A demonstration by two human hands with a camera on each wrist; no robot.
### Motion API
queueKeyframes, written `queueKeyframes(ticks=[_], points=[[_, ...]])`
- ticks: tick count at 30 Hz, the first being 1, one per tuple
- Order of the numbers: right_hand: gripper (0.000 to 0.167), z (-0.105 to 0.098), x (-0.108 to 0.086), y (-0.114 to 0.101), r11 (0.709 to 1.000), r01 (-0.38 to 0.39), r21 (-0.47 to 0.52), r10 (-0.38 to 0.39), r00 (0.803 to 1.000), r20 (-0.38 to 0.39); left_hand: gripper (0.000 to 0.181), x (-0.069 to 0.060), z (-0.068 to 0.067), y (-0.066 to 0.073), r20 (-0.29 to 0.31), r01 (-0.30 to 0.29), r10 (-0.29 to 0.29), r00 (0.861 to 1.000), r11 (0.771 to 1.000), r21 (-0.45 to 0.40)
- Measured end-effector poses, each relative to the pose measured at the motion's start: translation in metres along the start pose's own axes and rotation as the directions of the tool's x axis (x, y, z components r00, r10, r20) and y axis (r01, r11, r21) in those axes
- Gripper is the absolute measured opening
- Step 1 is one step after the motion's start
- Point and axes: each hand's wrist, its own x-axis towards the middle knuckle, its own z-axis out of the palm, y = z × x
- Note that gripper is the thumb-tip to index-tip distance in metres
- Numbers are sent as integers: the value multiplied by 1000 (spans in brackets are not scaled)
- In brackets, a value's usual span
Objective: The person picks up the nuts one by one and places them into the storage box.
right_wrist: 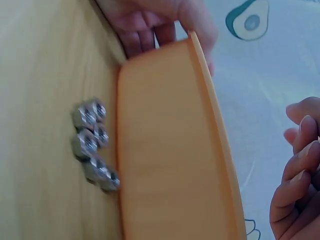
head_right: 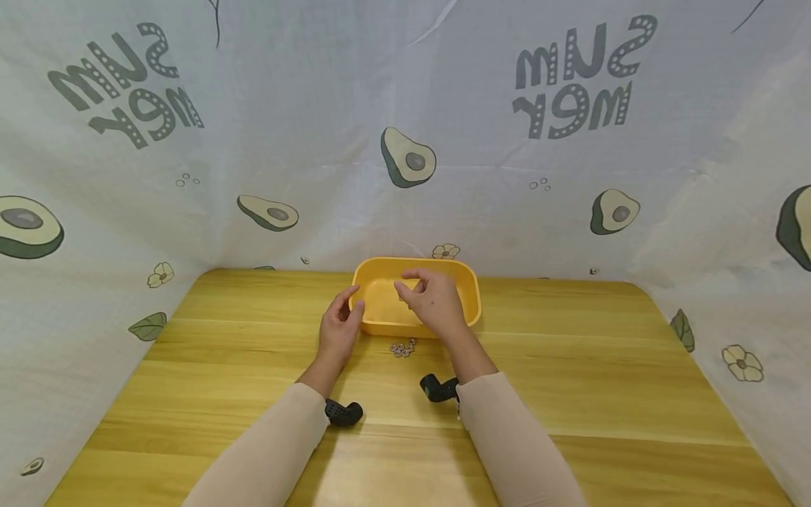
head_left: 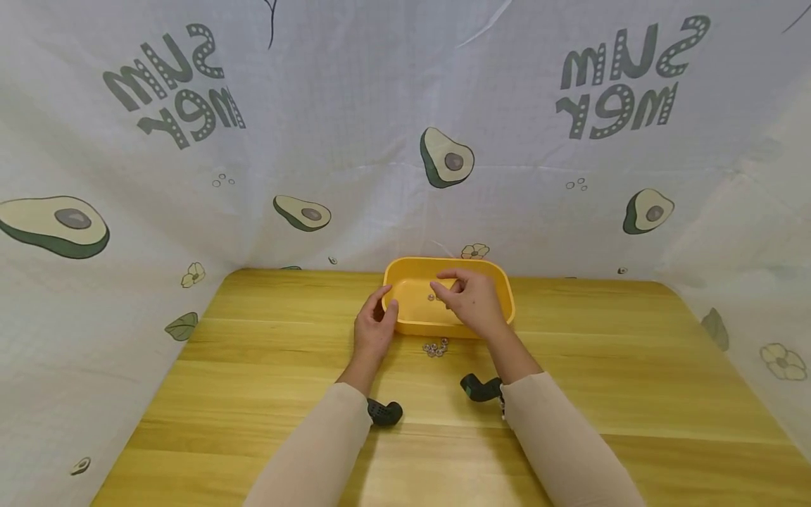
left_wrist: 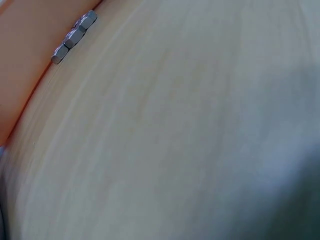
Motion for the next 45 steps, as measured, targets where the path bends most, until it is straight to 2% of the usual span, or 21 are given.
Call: queueKeyframes(ticks=[10,20,27,33,40,45], points=[[28,8,-39,7,999,-32,28,33,999,-18,38,-1,0,0,-2,1,-1,1000,1000,-7],[17,10,-61,26,998,-28,53,28,1000,-9,42,2,1,0,-2,15,-15,1000,1000,12],[11,17,-67,41,990,-94,107,88,995,57,40,1,0,-1,1,-13,13,1000,1000,-6],[12,22,-67,55,991,-109,83,98,987,126,40,0,-1,1,3,-6,6,1000,1000,5],[13,24,-68,62,989,-129,79,117,983,141,41,0,0,-1,7,6,-6,1000,1000,-9],[16,26,-67,63,990,-135,31,129,979,155,42,1,0,-2,12,-1,1,1000,1000,-3]])
